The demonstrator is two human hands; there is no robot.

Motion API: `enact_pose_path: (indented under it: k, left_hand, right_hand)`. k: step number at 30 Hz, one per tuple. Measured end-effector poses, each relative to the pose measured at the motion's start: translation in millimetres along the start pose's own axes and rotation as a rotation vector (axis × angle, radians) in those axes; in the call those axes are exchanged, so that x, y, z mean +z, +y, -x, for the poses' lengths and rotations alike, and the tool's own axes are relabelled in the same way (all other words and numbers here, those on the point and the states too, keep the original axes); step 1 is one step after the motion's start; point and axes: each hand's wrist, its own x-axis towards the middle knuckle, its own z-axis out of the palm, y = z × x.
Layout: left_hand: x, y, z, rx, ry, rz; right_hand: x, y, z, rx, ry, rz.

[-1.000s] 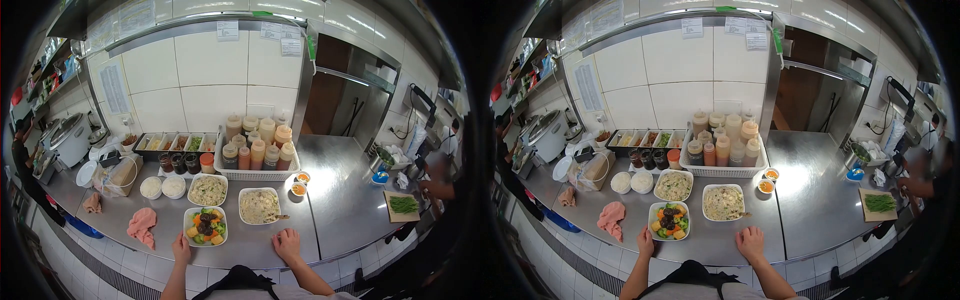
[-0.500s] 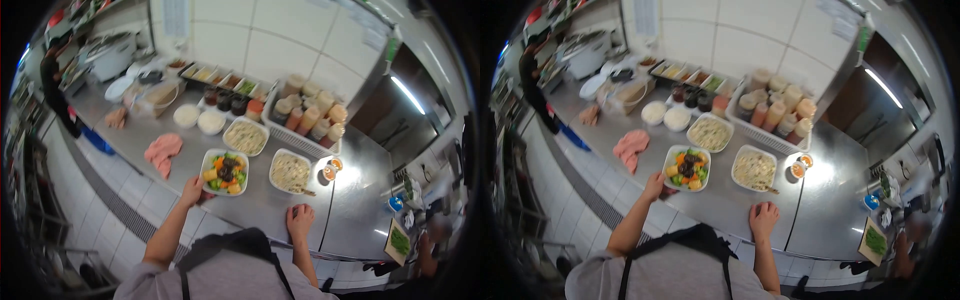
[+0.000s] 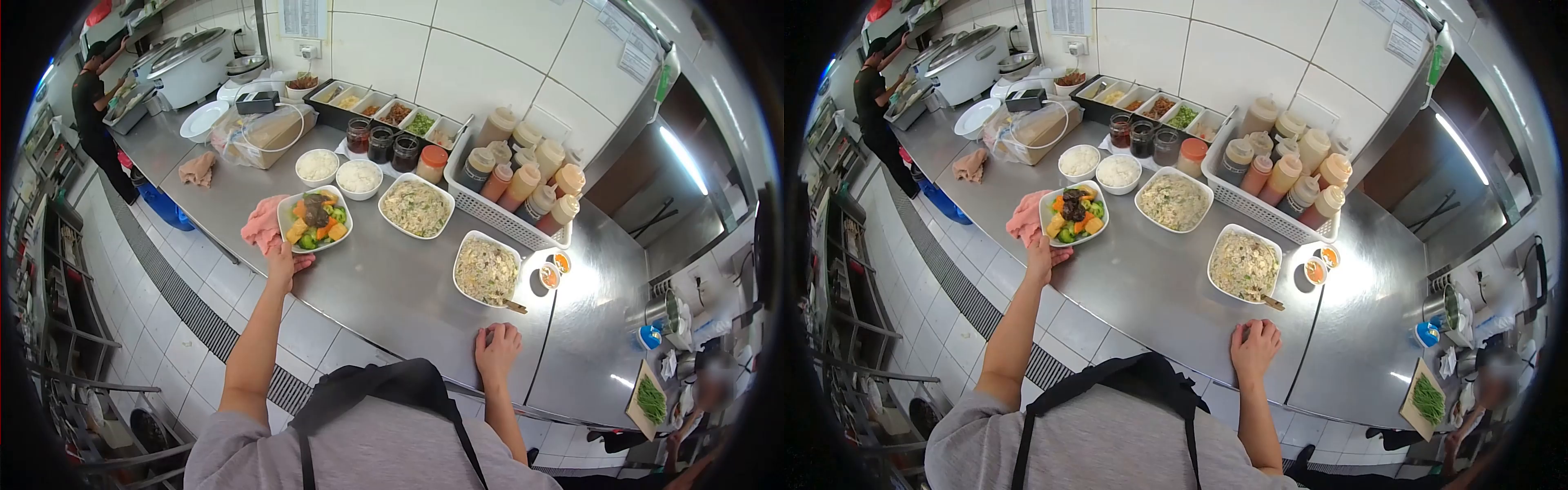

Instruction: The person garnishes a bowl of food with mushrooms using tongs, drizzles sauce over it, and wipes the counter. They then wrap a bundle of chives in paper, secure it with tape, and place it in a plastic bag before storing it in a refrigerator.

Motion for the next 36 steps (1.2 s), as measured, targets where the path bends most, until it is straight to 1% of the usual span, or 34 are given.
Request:
enact_pose_path:
  k: [1, 3, 5, 7, 8, 9, 10, 12, 13, 14, 15, 16, 18, 20, 22, 24, 25, 26, 27, 28, 29, 30, 31, 32, 34, 36]
  left_hand:
    - [-0.7, 5.5, 0.5, -0.002, -0.004, -0.002]
    - [1.2, 23.1, 6.4, -0.132, 0.051, -0.168]
    - [-46.1, 7.5, -32.2, 0.134, 0.077, -0.487]
    - [-55.9, 9.7, -41.1, 0.743, 0.446, -0.803]
    - [-56.2, 16.3, -46.0, 0.77, 0.428, -0.79]
    - [-55.9, 24.7, -49.1, 0.966, 0.374, -1.06]
    - [-57.4, 30.6, -52.6, 1.167, 0.32, -1.329]
    - [-76.9, 28.4, -72.7, 0.853, 0.126, -1.365]
    - [-91.6, 30.0, -95.1, 0.637, 0.129, -1.353]
    - [-137.1, -4.0, -161.5, 0.716, 0.156, -1.025]
    - [-139.4, -2.8, -162.9, 0.768, 0.071, -0.549]
    - [-137.9, 2.2, -164.8, 0.778, -0.028, -0.075]
    - [-131.7, 18.8, -146.5, 0.903, 0.231, 0.25]
    - [-133.1, 43.1, -93.2, 0.576, 0.147, 0.645]
    - [-101.2, 47.8, -40.0, 0.789, 0.328, 0.209]
    - [-59.5, 50.3, 36.6, 1.064, -0.017, -0.249]
    - [-28.7, 47.4, 72.5, 1.031, -0.073, -0.276]
    - [-2.7, 57.0, 101.0, 1.237, -0.202, -0.564]
    - [9.9, 47.4, 116.3, 1.213, -0.287, -0.598]
    - [14.9, 22.8, 125.4, 0.9, -0.287, -0.581]
    - [31.3, 27.8, 143.4, 0.768, -0.302, -0.758]
    - [40.6, 19.2, 139.5, 0.851, -0.363, -0.958]
    - [47.4, 7.5, 137.6, 0.801, -0.384, -1.062]
    - [62.9, 8.3, 143.5, 0.974, -0.391, -1.126]
    - [75.9, -14.3, 129.1, 0.811, -0.475, -1.317]
    - [81.9, -59.9, 101.2, 0.971, -0.296, -1.423]
  right_hand:
    - [-0.3, -0.1, -0.4, 0.005, 0.0, 0.001]
    - [-1.7, 0.0, 0.2, -0.012, 0.003, -0.013]
    - [-1.0, 0.5, 1.3, -0.016, 0.019, -0.013]
    - [-1.1, -0.5, 0.6, -0.012, 0.06, -0.013]
    - [-1.4, -1.0, 0.5, -0.005, 0.042, -0.019]
    - [-2.6, -0.5, 0.2, 0.004, 0.027, -0.024]
    - [-4.3, 1.1, 0.5, 0.023, 0.061, -0.023]
    - [-5.4, 1.9, 1.3, 0.014, 0.036, -0.062]
    - [-4.0, 2.0, 2.3, 0.034, 0.073, -0.074]
    - [-2.8, 4.7, 4.0, 0.015, 0.084, -0.091]
    - [-2.1, 6.8, 5.7, -0.009, 0.094, -0.104]
    - [-2.7, 5.9, 7.2, 0.007, 0.124, -0.112]
    - [-6.5, 5.0, 7.4, 0.003, 0.103, -0.114]
    - [-6.1, 6.0, 8.0, -0.001, 0.135, -0.113]
    - [-4.8, 5.7, 6.6, -0.009, 0.147, -0.114]
    - [-3.6, 5.7, 6.1, -0.001, 0.135, -0.092]
    - [-3.6, 6.0, 6.9, 0.003, 0.134, -0.096]
    - [-3.5, 6.2, 7.0, 0.0, 0.141, -0.092]
    - [-3.2, 6.3, 6.8, -0.006, 0.148, -0.087]
    - [-2.8, 7.0, 5.7, -0.01, 0.147, -0.09]
    - [-2.4, 7.5, 4.9, -0.001, 0.139, -0.094]
    - [-2.0, 7.1, 6.9, 0.01, 0.127, -0.098]
    - [-2.2, 6.5, 8.7, 0.012, 0.12, -0.099]
    - [-3.0, 6.4, 7.3, 0.011, 0.129, -0.105]
    - [-3.7, 9.2, 6.5, 0.02, 0.13, -0.109]
    - [-2.2, 13.4, 12.0, -0.024, 0.218, -0.16]
